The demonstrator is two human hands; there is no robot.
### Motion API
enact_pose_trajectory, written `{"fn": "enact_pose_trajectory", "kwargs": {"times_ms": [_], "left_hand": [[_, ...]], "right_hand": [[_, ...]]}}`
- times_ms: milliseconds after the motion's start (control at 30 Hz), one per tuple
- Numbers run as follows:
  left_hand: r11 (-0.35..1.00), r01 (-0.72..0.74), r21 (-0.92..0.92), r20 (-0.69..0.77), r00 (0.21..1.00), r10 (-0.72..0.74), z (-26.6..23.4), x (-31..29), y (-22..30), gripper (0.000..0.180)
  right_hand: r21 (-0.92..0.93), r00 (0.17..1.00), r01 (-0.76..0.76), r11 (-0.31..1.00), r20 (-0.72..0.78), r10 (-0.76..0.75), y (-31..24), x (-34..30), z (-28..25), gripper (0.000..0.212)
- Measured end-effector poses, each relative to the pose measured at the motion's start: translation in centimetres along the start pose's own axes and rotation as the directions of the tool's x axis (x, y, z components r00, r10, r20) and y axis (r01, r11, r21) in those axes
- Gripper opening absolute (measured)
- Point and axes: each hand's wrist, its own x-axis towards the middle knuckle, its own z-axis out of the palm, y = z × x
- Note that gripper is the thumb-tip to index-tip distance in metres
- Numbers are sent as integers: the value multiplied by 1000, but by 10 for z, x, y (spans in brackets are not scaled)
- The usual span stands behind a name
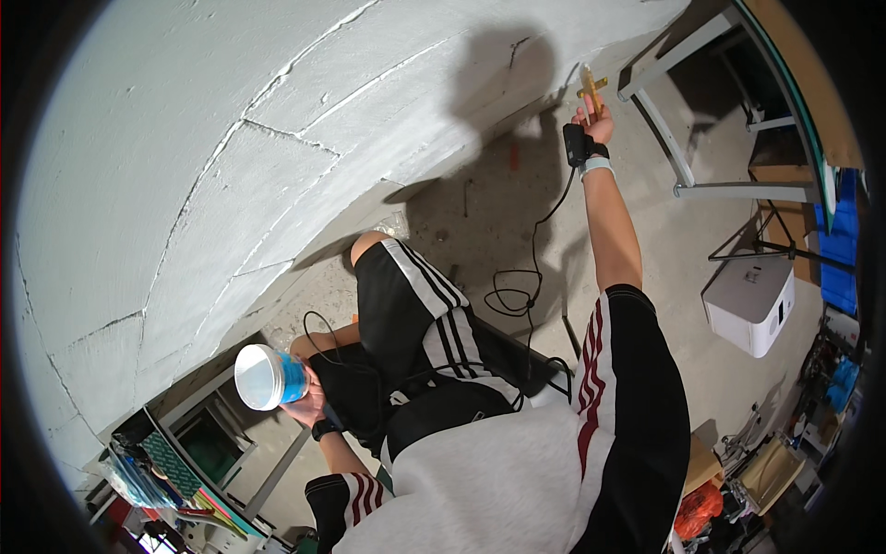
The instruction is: Applying white paint or primer to a cinder block wall using a wooden paintbrush.
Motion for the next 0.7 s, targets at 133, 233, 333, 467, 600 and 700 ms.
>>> {"fn": "enact_pose_trajectory", "kwargs": {"times_ms": [133,233,333,467,600,700], "left_hand": [[998,-55,42,-43,997,56,0,3,-6,71],[999,-36,35,-27,999,37,0,-1,-4,75],[1000,-20,14,-21,1000,21,-7,5,-7,75],[996,-90,-20,-29,996,90,-17,5,-2,69],[996,-5,-91,-68,998,-2,-6,8,1,70],[993,18,-116,-45,999,-23,0,9,-4,74]], "right_hand": [[-118,993,24,993,120,-10,6,17,10,39],[-210,990,-30,977,129,58,21,15,13,40],[-308,975,-121,944,141,172,23,3,-7,39],[-417,913,-65,906,342,223,34,-52,-17,43],[-436,799,-245,866,415,435,12,-92,-17,51],[-356,759,-316,880,461,459,-5,-130,-11,54]]}}
